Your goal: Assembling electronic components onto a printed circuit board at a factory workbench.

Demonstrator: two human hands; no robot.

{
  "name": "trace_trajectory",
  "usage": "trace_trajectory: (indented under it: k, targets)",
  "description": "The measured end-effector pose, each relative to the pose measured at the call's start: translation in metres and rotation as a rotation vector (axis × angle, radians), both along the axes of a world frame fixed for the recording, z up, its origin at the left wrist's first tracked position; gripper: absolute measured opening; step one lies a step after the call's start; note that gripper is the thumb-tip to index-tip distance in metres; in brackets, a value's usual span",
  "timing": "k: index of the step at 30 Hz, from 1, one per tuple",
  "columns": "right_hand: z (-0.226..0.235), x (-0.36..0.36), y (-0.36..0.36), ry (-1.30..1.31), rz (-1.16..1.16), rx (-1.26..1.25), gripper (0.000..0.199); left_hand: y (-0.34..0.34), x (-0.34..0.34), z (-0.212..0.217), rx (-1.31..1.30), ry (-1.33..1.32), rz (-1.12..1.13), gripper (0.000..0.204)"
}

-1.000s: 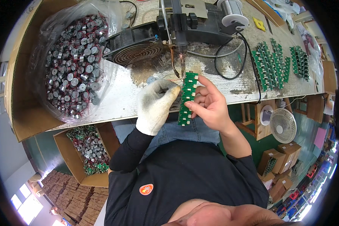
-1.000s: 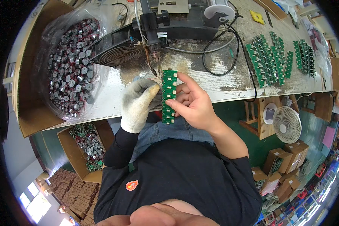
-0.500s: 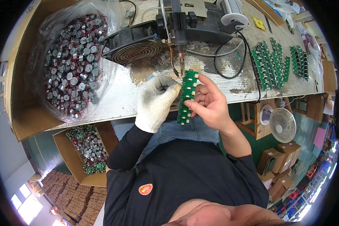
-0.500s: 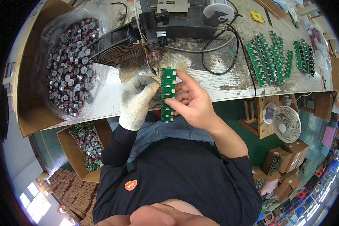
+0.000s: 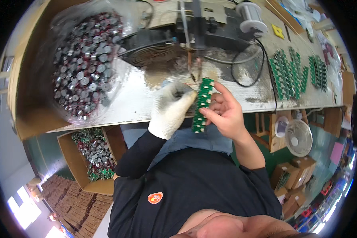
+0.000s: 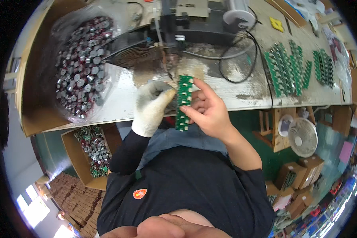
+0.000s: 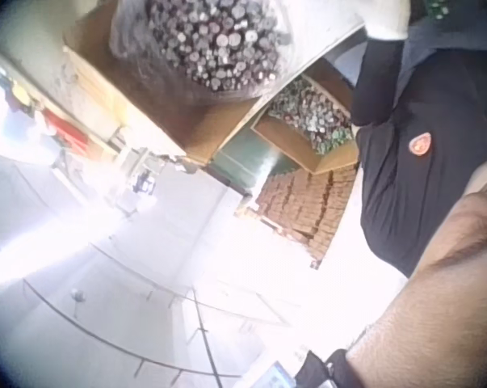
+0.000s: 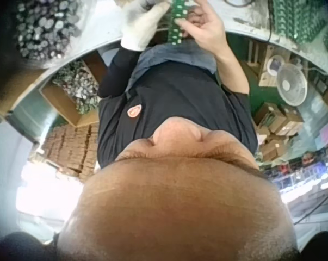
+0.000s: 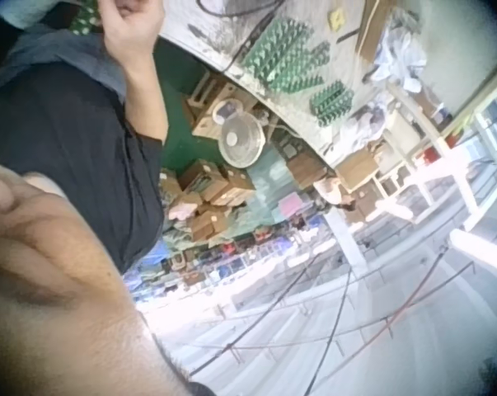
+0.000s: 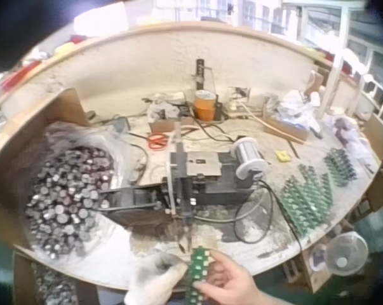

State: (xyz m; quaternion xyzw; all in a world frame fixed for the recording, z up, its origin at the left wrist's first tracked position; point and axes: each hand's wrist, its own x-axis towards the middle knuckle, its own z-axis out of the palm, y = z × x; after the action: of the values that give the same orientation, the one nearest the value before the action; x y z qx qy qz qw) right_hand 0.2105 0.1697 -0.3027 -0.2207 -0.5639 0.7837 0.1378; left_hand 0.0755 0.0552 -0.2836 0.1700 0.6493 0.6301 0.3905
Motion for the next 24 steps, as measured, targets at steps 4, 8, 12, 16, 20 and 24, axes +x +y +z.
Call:
trace_trajectory:
  k: [4, 8, 12, 16, 20, 24]
  targets:
    - [0.005, 0.0, 0.006, -0.059, -0.066, 0.011, 0.071, -0.014, 0.0, -0.013, -0.001, 0.311, 0.08, 0.023]
    - [-0.001, 0.002, 0.011, -0.042, -0.113, 0.025, 0.068, -0.05, -0.019, -0.012, -0.121, 0.871, 0.256, 0.022]
    - [-0.003, -0.002, 0.009, -0.019, -0.096, 0.037, 0.071, -0.093, -0.053, -0.021, -0.125, 1.082, 0.825, 0.021]
    - [0.0, -0.004, 0.007, -0.02, -0.069, 0.081, 0.075, -0.122, -0.05, -0.019, -0.137, 1.03, 1.058, 0.025]
    - [-0.003, -0.004, 0.009, -0.021, -0.063, 0.092, 0.076, -0.141, -0.055, -0.02, -0.398, 0.952, 0.838, 0.027]
    - [-0.002, -0.005, 0.009, -0.027, -0.055, 0.11, 0.076, -0.134, -0.076, -0.024, -0.255, 0.725, 0.86, 0.029]
